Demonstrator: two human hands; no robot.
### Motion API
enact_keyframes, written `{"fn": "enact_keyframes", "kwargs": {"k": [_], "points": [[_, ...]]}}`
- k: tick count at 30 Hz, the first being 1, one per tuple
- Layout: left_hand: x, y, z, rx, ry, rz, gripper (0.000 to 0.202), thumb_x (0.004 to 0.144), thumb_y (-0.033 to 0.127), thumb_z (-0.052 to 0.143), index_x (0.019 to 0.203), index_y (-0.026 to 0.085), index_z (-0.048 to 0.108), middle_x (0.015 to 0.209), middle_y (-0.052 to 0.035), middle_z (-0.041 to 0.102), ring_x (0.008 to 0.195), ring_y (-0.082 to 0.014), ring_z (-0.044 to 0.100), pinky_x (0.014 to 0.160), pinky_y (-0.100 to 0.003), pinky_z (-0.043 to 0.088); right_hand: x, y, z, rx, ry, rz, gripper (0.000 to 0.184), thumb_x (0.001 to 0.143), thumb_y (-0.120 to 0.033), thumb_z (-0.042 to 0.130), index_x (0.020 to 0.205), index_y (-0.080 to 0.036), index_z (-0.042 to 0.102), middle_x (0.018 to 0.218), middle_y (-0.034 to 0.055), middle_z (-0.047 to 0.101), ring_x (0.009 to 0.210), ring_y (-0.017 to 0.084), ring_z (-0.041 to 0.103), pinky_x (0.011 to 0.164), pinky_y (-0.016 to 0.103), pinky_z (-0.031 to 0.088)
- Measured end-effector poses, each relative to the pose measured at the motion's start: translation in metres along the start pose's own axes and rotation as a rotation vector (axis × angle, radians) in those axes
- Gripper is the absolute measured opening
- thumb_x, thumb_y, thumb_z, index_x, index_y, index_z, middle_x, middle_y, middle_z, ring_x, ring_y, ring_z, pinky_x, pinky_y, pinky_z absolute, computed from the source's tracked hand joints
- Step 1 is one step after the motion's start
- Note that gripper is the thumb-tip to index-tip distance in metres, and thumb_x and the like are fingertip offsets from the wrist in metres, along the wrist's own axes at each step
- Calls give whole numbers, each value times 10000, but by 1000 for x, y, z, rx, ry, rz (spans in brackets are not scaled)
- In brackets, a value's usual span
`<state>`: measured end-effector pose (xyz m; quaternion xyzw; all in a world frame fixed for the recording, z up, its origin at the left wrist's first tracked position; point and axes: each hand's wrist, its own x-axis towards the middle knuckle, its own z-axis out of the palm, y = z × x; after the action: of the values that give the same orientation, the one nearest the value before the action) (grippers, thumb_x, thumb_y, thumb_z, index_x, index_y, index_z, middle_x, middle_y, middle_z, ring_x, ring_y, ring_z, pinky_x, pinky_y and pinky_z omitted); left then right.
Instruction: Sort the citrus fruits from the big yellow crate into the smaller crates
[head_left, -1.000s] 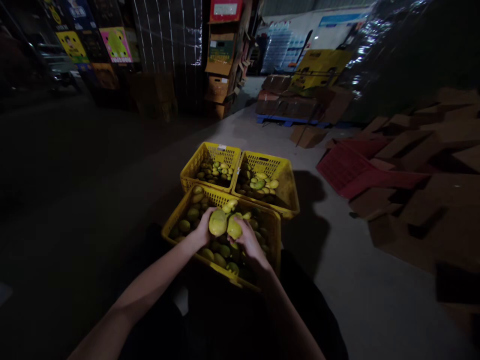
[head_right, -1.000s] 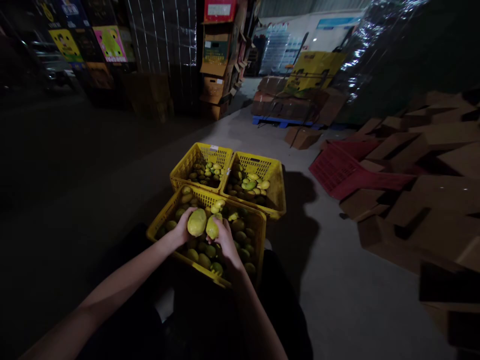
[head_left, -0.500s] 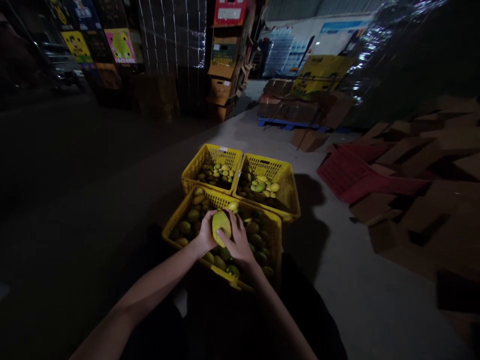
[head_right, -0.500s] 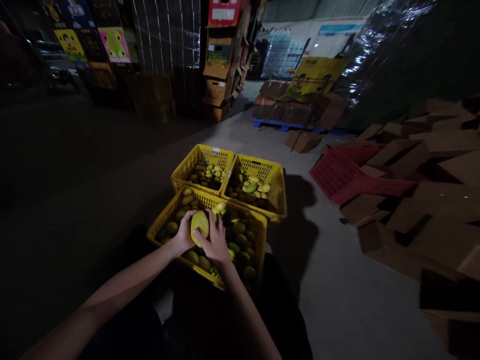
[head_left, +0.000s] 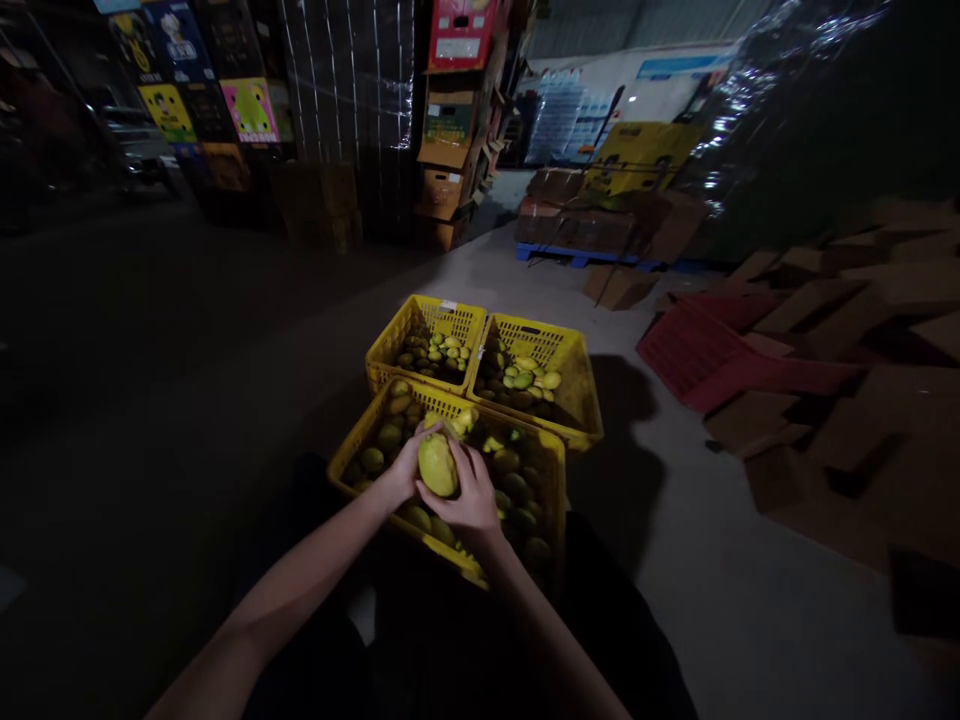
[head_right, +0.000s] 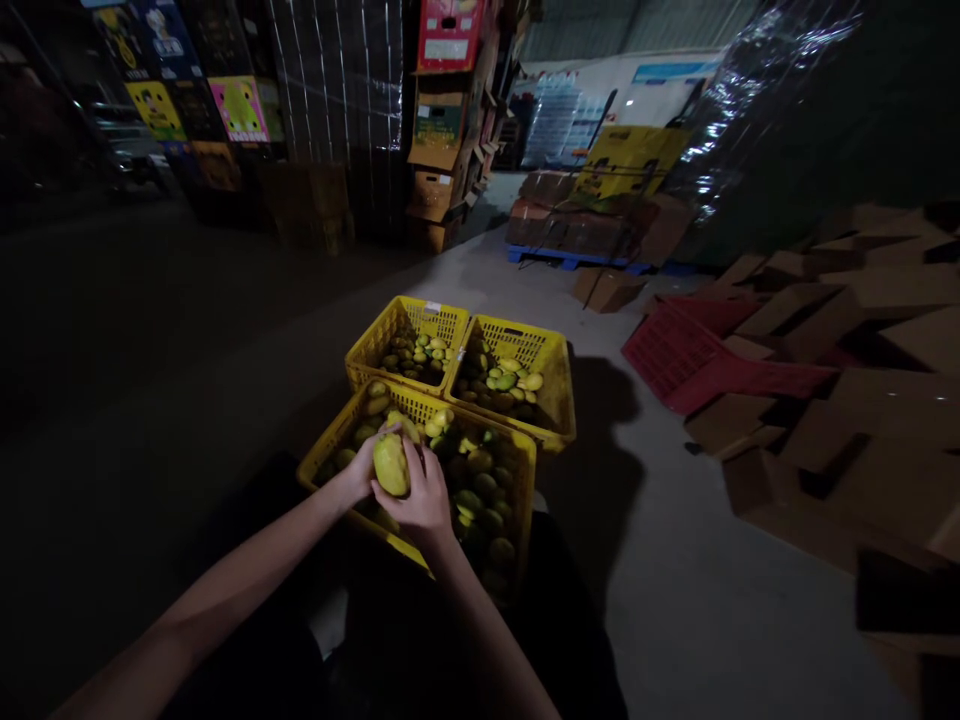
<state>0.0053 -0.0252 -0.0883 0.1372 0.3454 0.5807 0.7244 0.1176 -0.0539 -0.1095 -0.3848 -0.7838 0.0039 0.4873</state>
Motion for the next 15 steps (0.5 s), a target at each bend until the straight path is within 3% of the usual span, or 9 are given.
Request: {"fn": "enact_keyframes", "kwargs": {"k": [3, 8, 15], "points": [[-1, 8, 4, 143, -28, 181, 402, 631, 287, 760, 964, 189, 557, 824, -3, 636, 769, -157, 629, 745, -274, 500, 3, 2, -3, 21, 58, 51, 642, 722, -297, 660, 1309, -207, 418, 1133, 143, 536, 1035, 280, 564, 882, 427, 512], [-1, 27, 5, 499, -26, 494, 485, 550, 252, 815, 963, 174, 575, 926, -22, 619, 902, -166, 581, 845, -276, 447, 15, 13, -14, 56, 150, 245, 540, 733, -292, 659, 1228, -211, 460, 1095, 115, 570, 1017, 260, 576, 872, 435, 508], [-1, 33, -4, 844, -180, 688, 477, 552, 237, 816, 961, 180, 576, 965, -57, 604, 940, -217, 552, 893, -371, 421, 21, 22, -23, 79, 194, 299, 494, 745, -303, 662, 1195, -215, 479, 1119, 105, 566, 1033, 252, 556, 879, 438, 486]]}}
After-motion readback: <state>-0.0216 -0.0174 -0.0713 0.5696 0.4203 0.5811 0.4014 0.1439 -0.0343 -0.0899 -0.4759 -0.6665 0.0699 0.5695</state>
